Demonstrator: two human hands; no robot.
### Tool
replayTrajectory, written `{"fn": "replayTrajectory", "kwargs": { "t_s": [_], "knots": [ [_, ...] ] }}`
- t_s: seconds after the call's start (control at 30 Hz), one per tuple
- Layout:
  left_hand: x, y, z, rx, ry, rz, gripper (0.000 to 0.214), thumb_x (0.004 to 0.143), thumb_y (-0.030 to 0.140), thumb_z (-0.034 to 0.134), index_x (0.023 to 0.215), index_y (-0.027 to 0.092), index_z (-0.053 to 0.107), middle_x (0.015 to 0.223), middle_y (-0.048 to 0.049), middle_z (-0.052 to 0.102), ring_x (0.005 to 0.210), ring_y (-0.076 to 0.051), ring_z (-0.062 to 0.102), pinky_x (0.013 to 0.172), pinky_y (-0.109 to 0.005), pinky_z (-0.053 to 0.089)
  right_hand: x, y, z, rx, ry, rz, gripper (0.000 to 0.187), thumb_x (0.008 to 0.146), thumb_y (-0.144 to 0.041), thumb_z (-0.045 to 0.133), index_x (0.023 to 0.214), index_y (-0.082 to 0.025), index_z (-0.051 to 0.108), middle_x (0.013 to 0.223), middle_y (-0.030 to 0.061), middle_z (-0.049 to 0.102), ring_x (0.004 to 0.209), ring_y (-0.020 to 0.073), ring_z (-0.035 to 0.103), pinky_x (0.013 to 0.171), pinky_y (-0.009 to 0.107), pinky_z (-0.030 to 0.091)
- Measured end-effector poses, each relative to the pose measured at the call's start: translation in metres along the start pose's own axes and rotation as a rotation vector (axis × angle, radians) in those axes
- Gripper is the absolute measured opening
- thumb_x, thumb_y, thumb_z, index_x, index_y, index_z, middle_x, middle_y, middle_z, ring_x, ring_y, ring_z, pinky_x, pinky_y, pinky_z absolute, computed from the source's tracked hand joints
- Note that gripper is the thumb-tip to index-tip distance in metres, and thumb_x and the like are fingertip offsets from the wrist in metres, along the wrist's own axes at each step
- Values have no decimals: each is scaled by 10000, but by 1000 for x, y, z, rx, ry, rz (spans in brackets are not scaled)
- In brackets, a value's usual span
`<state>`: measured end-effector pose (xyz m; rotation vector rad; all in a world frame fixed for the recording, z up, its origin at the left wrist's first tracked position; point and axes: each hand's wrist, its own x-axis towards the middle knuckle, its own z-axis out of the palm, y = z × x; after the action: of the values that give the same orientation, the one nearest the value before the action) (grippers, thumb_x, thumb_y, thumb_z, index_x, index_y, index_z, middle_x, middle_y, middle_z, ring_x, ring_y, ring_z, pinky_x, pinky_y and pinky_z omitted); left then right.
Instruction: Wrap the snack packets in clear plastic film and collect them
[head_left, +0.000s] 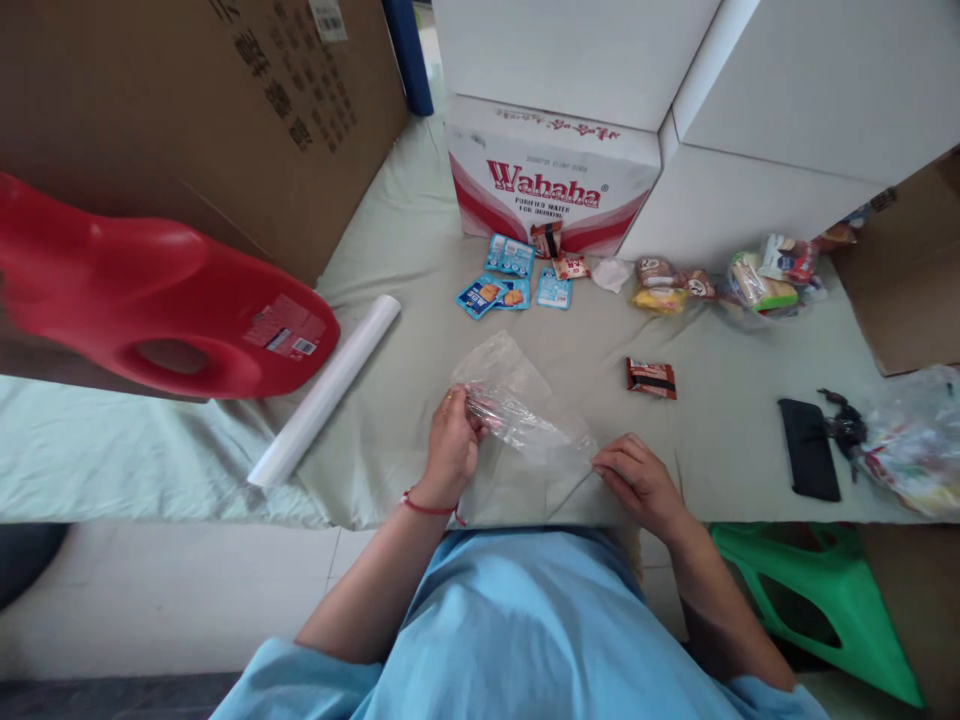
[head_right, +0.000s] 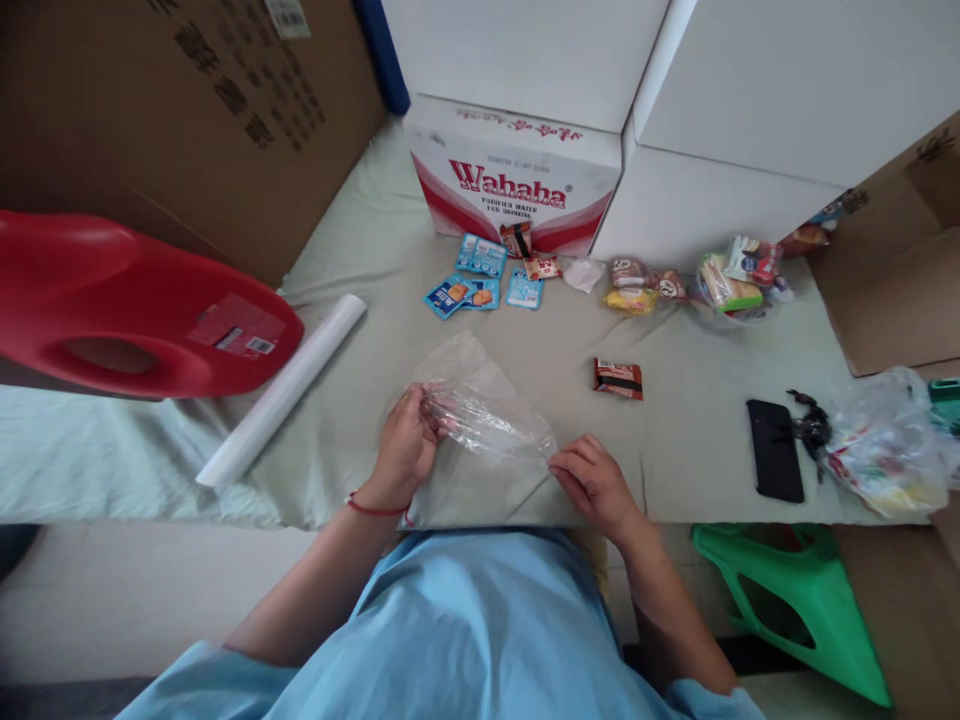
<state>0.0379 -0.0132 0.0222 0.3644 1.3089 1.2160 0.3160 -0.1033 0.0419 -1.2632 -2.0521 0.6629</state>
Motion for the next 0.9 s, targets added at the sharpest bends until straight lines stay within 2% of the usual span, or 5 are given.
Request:
{"fn": "replayTrajectory", "kwargs": {
  "t_s": [0.13, 0.27, 0.4, 0.7, 0.9],
  "knots": [
    [-3, 4, 3, 1, -63, -46, 420, 932, 598, 617, 1055, 198, 654, 775, -15, 734, 516, -113, 642, 441, -200, 395, 1, 0, -4, 24, -23, 82, 132, 1040, -240, 569, 1025, -249, 700, 872, 43, 684, 835, 194, 615, 761, 324, 495],
    [-9, 8, 3, -44, -274, -146, 604, 813, 716, 715, 1119, 207, 603, 903, -63, 774, 642, -155, 709, 499, -215, 443, 11, -8, -2, 199, 20, 290, 170, 1048, -355, 570, 992, -237, 679, 858, 29, 660, 797, 175, 612, 735, 298, 475],
    [-19, 6, 6, 78, -383, -146, 721, 715, 616, 874, 1212, 185, 580, 998, -95, 786, 620, -105, 633, 567, -219, 435, 23, -17, 10, 420, -3, 417, 272, 1021, -477, 598, 952, -222, 667, 824, 7, 632, 755, 158, 573, 702, 272, 447],
    [-20, -13, 35, 292, -414, -74, 496, 777, 508, 856, 1114, 172, 715, 938, -49, 720, 662, -110, 554, 558, -233, 395, 22, -23, 27, 756, -141, 470, 391, 945, -606, 669, 914, -218, 630, 771, -9, 554, 718, 154, 505, 690, 278, 437],
    [-24, -20, 56, 265, -504, -278, 541, 773, 483, 864, 1188, 204, 656, 945, -38, 732, 511, -76, 499, 457, -243, 301, 8, -20, 37, 1133, -75, 363, 324, 930, -525, 723, 870, -227, 610, 792, 7, 558, 718, 165, 524, 686, 298, 440]
  ]
}}
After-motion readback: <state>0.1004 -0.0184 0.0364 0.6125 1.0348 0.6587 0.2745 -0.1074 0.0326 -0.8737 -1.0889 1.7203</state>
